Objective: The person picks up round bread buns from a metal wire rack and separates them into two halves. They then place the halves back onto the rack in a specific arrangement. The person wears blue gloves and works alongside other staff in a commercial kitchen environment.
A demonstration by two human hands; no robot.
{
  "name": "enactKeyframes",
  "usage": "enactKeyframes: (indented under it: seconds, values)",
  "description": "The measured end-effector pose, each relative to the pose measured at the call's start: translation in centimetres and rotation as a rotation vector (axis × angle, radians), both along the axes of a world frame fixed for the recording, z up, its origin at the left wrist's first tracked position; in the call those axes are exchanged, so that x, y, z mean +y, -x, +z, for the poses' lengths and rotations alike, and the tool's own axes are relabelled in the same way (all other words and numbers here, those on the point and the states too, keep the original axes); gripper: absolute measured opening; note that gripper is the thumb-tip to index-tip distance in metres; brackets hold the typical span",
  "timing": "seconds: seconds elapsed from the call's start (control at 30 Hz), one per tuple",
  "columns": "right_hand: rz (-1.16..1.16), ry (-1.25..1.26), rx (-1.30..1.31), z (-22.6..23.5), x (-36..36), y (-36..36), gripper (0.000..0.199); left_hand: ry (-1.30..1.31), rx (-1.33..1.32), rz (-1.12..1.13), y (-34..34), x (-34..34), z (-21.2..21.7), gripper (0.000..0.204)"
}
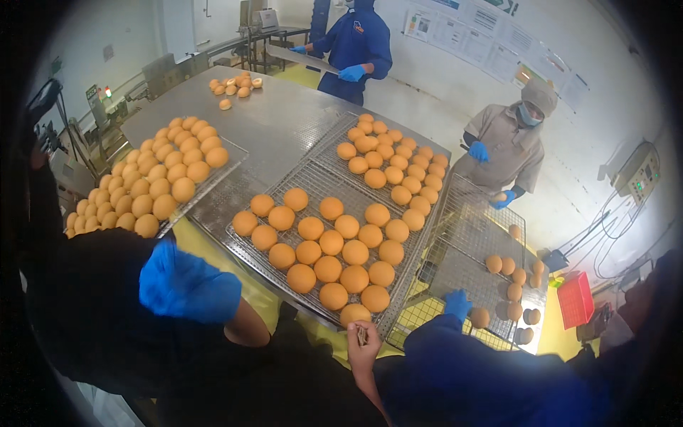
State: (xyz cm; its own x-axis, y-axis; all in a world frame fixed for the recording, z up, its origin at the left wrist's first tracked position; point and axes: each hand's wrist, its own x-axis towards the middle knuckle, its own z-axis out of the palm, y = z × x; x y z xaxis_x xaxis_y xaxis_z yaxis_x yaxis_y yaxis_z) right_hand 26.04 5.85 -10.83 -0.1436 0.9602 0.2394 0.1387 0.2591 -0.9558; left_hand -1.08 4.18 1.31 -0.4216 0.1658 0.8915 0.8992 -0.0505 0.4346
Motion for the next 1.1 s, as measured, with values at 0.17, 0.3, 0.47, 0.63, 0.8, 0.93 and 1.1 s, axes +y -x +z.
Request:
enactKeyframes:
  seconds: [0.17,0.3,0.47,0.63,0.8,0.93,1.1]
  values:
    - [0.098,0.073,-0.007,-0.9,-0.5,1.5,0.010,0.185,-0.029,0.124,1.3,1.2,-1.7,0.072]
    - [0.112,0.033,-0.012,-1.1,-0.4,2.7,0.011,0.262,-0.022,0.179,2.0,2.6,-1.9,0.086]
    - [0.047,0.030,-0.015,-0.7,0.2,2.9,0.011,0.343,-0.050,0.247,3.2,3.4,-4.0,0.104]
    - [-0.048,0.042,0.022,-1.3,0.9,2.9,0.011,0.363,-0.071,0.277,3.9,4.4,-4.3,0.121]
    - [-0.102,0.077,0.126,-1.2,1.6,3.3,0.008,0.137,-0.164,-0.273,3.9,6.1,-1.8,0.119]
    - [-0.245,-0.014,0.169,4.3,4.3,5.8,0.007,0.025,-0.439,-0.752,1.1,8.6,-2.7,0.096]
    - [-0.158,-0.177,0.295,7.4,8.9,11.8,0.008,0.109,-0.650,-0.929,-1.4,9.7,-5.5,0.033]
